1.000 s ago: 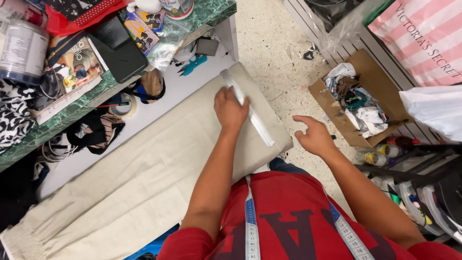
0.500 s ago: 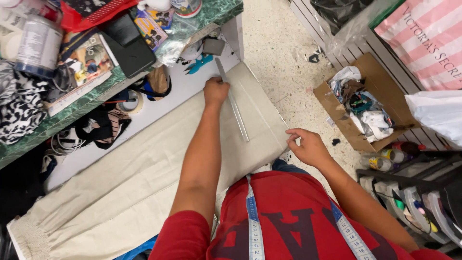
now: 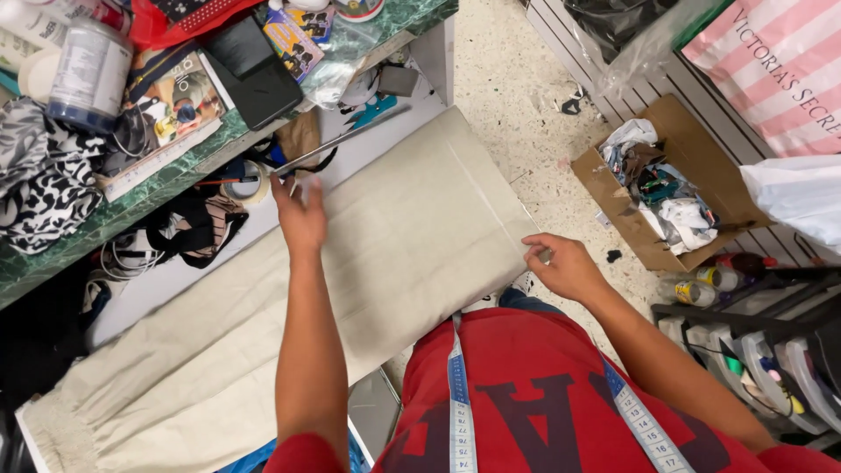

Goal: Measuring and marking trousers on a workbench using a ruler and chalk, followed by cutting with scissors.

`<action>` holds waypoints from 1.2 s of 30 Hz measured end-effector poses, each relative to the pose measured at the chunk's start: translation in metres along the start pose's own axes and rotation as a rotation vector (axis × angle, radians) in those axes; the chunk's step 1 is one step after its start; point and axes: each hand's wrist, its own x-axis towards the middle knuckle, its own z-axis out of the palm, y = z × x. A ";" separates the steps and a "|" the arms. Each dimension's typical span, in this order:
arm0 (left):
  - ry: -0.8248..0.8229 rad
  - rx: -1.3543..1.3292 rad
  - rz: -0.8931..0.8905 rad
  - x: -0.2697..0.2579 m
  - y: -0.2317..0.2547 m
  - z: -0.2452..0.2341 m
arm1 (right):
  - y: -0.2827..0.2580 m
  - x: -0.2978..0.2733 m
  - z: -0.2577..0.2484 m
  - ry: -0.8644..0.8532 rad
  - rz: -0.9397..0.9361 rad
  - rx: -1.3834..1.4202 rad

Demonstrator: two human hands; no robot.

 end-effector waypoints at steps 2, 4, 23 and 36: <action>0.061 0.168 0.180 -0.045 -0.007 -0.027 | -0.003 0.004 0.008 0.002 -0.058 -0.019; 0.115 0.342 0.361 -0.073 -0.032 -0.061 | -0.006 0.015 0.020 0.005 -0.111 -0.031; 0.101 0.862 -0.486 -0.083 -0.113 -0.297 | -0.102 0.117 0.142 -0.101 -0.477 -0.419; -0.177 -0.636 -0.186 -0.248 -0.030 -0.069 | -0.058 0.136 0.020 -0.054 0.145 0.762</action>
